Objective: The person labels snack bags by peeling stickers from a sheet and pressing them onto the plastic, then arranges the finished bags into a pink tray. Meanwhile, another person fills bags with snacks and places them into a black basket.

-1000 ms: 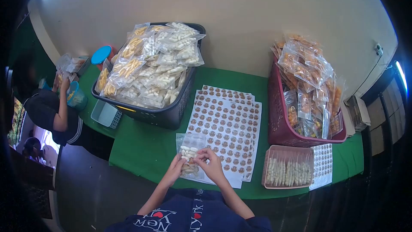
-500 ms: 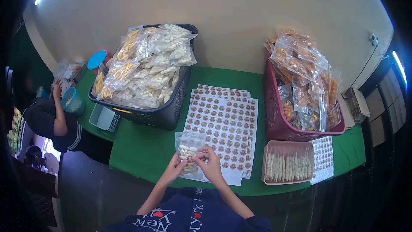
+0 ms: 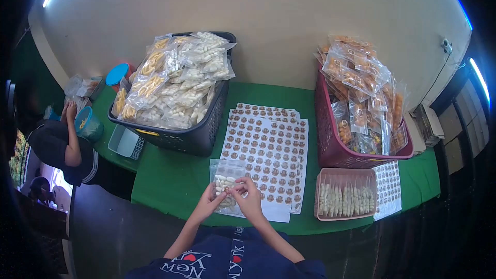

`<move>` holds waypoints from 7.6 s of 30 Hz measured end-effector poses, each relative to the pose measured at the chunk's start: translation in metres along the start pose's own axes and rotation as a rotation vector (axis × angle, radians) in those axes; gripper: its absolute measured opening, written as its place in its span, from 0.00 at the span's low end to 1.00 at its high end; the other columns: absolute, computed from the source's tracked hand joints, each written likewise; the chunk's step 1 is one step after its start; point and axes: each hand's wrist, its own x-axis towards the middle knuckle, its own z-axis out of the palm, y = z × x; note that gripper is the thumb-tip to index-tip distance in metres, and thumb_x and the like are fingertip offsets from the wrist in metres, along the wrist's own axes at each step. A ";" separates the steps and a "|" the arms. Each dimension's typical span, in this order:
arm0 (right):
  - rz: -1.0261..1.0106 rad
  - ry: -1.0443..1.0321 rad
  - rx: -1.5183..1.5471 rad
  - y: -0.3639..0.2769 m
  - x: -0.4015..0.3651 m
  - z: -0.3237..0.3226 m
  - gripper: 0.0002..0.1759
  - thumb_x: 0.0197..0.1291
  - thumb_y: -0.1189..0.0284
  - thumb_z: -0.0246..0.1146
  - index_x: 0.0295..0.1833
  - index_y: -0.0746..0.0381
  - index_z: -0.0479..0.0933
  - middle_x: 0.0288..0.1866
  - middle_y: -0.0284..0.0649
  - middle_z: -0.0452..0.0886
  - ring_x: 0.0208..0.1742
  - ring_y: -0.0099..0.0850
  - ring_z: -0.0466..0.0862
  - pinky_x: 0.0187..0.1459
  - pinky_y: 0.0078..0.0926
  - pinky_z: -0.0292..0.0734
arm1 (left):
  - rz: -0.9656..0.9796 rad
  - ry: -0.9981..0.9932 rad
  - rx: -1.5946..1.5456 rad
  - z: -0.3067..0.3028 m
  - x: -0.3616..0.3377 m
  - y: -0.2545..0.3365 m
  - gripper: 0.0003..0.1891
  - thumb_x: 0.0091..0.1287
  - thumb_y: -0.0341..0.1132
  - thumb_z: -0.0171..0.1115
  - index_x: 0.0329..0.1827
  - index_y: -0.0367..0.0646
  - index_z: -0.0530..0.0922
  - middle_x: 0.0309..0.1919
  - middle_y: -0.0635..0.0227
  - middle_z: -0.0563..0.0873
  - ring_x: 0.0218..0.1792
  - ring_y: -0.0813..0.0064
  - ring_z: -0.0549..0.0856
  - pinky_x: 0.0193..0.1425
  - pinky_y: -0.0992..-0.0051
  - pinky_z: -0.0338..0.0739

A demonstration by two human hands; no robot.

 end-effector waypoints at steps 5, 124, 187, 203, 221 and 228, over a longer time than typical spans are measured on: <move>-0.098 0.104 -0.133 0.001 -0.001 0.003 0.15 0.48 0.76 0.65 0.41 0.66 0.70 0.26 0.35 0.79 0.26 0.19 0.74 0.31 0.16 0.68 | 0.057 -0.023 0.002 0.002 0.007 -0.004 0.19 0.65 0.29 0.53 0.57 0.34 0.60 0.48 0.63 0.74 0.47 0.79 0.76 0.49 0.78 0.73; -0.017 0.064 0.190 0.017 0.008 -0.009 0.15 0.47 0.71 0.69 0.36 0.65 0.72 0.32 0.34 0.77 0.34 0.18 0.75 0.37 0.18 0.70 | -0.024 0.135 -0.112 0.034 0.023 0.011 0.15 0.63 0.32 0.56 0.51 0.35 0.72 0.40 0.65 0.81 0.39 0.82 0.80 0.42 0.82 0.75; -0.138 0.170 0.165 -0.007 0.018 -0.030 0.08 0.58 0.77 0.56 0.39 0.69 0.78 0.37 0.38 0.78 0.36 0.24 0.77 0.40 0.17 0.70 | 0.405 0.187 0.391 0.029 0.025 0.015 0.31 0.52 0.33 0.66 0.59 0.42 0.63 0.56 0.62 0.68 0.58 0.70 0.68 0.56 0.72 0.65; 0.045 0.001 0.415 -0.016 0.017 -0.009 0.05 0.52 0.76 0.63 0.35 0.65 0.76 0.32 0.33 0.80 0.35 0.19 0.77 0.39 0.16 0.70 | 0.269 0.169 -0.066 0.029 0.027 0.027 0.06 0.63 0.31 0.57 0.37 0.36 0.76 0.33 0.70 0.81 0.36 0.84 0.78 0.42 0.83 0.71; -0.117 0.035 0.224 -0.011 0.021 -0.010 0.07 0.57 0.78 0.55 0.37 0.69 0.77 0.34 0.36 0.75 0.36 0.21 0.75 0.41 0.17 0.69 | 0.321 0.265 0.075 0.013 0.019 0.046 0.10 0.65 0.30 0.51 0.39 0.32 0.78 0.35 0.64 0.83 0.37 0.80 0.80 0.44 0.82 0.72; -0.139 -0.031 0.134 -0.013 0.019 -0.024 0.10 0.59 0.74 0.53 0.39 0.69 0.76 0.34 0.38 0.77 0.38 0.24 0.75 0.42 0.20 0.68 | 0.214 0.260 0.120 0.015 0.017 0.052 0.13 0.67 0.33 0.49 0.37 0.31 0.78 0.33 0.63 0.83 0.38 0.77 0.80 0.48 0.78 0.71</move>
